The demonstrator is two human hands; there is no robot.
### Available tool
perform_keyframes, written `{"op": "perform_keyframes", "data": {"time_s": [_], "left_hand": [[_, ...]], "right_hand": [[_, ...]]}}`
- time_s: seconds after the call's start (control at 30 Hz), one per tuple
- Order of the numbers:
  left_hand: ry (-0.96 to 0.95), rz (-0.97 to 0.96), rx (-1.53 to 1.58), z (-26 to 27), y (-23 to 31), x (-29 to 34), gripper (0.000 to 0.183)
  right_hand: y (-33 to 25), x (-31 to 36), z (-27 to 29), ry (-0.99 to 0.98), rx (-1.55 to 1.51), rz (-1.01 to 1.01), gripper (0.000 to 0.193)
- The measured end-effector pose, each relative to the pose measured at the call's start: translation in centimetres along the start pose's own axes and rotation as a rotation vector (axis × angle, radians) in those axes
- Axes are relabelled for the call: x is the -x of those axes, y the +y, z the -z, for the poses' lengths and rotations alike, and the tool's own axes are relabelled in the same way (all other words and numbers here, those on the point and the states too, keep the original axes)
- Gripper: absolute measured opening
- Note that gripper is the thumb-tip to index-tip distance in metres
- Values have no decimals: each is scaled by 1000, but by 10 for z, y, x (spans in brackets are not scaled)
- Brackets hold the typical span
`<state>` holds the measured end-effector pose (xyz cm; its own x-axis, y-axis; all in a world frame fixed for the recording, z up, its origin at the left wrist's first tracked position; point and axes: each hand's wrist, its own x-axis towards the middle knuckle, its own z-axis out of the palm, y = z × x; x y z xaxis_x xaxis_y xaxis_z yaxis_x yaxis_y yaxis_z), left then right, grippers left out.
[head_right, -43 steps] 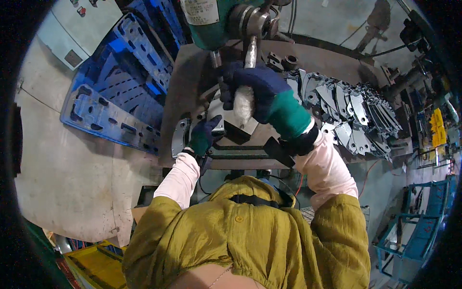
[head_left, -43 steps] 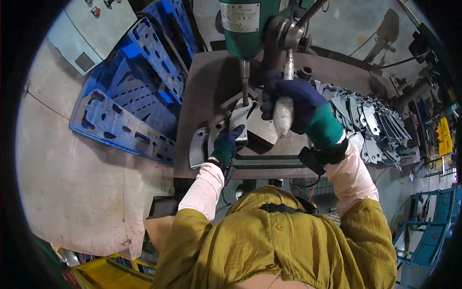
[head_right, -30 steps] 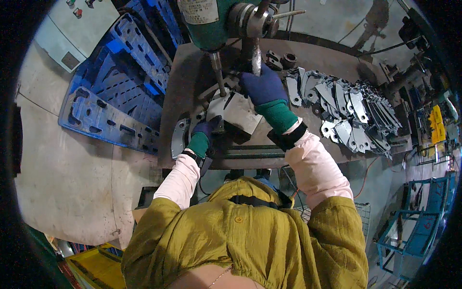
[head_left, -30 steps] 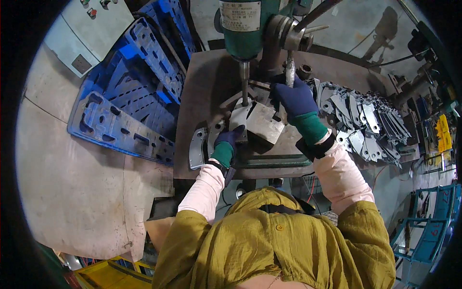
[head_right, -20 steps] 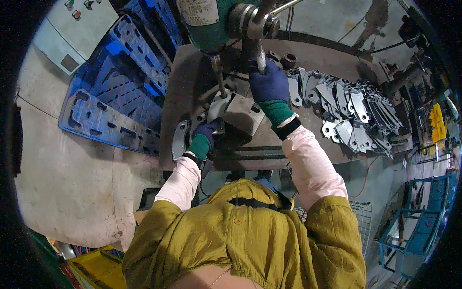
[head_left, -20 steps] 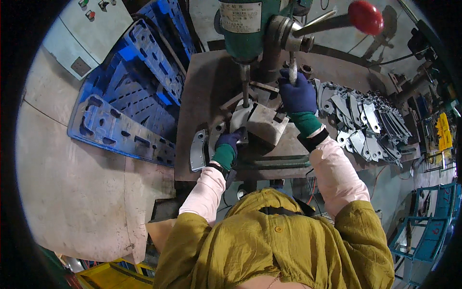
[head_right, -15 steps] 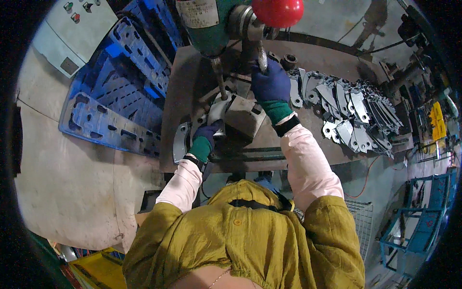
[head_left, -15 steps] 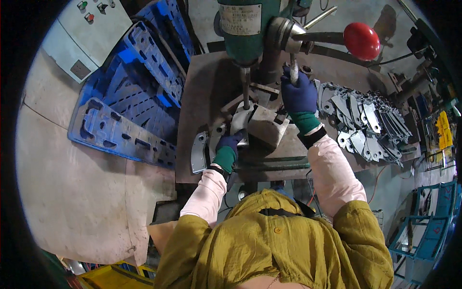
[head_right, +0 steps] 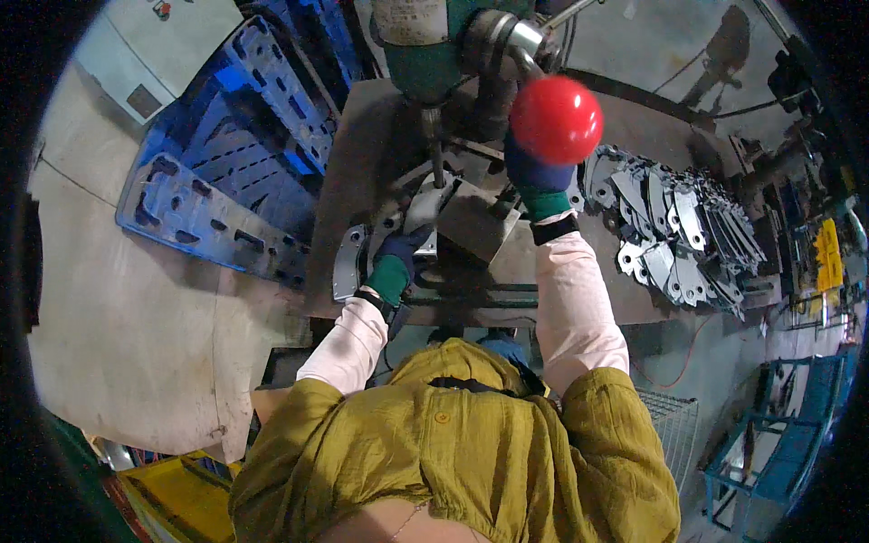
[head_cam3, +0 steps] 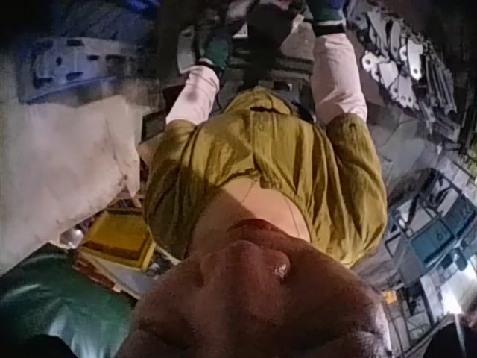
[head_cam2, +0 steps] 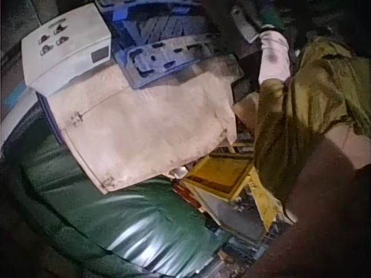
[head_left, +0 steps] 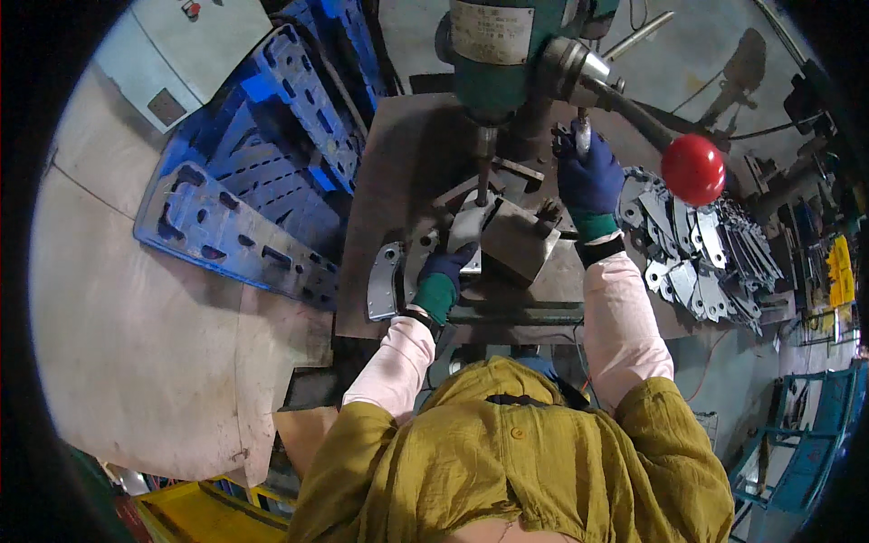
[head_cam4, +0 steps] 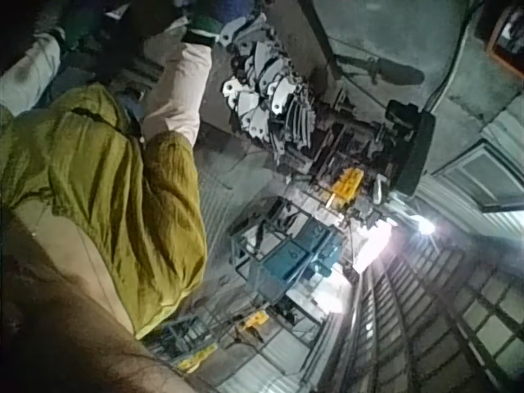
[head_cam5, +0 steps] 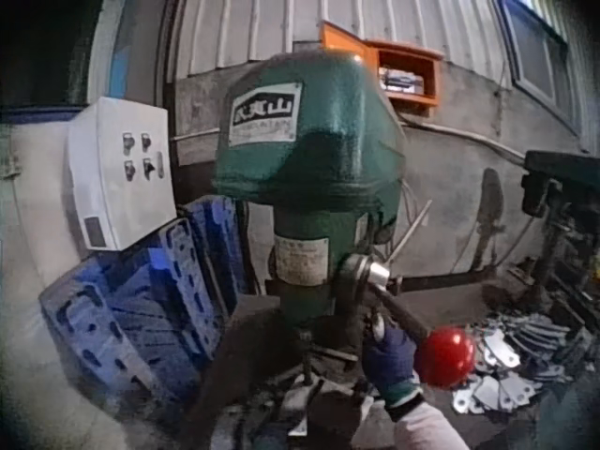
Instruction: Drilling holes into metal fabrication parts using a drill press.
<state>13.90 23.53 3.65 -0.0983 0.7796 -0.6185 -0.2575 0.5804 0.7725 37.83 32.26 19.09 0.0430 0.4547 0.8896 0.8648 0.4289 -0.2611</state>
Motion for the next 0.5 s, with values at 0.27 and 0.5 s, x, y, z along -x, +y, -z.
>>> {"op": "perform_keyframes", "data": {"time_s": [0.27, 0.5], "left_hand": [[89, -125, -94, -8, 7, 20, 45], [150, -89, -158, -19, 23, 49, 62]], "right_hand": [[70, -38, -29, -110, 218, 107, 52], [92, -108, -16, -143, 190, 298, 27]]}}
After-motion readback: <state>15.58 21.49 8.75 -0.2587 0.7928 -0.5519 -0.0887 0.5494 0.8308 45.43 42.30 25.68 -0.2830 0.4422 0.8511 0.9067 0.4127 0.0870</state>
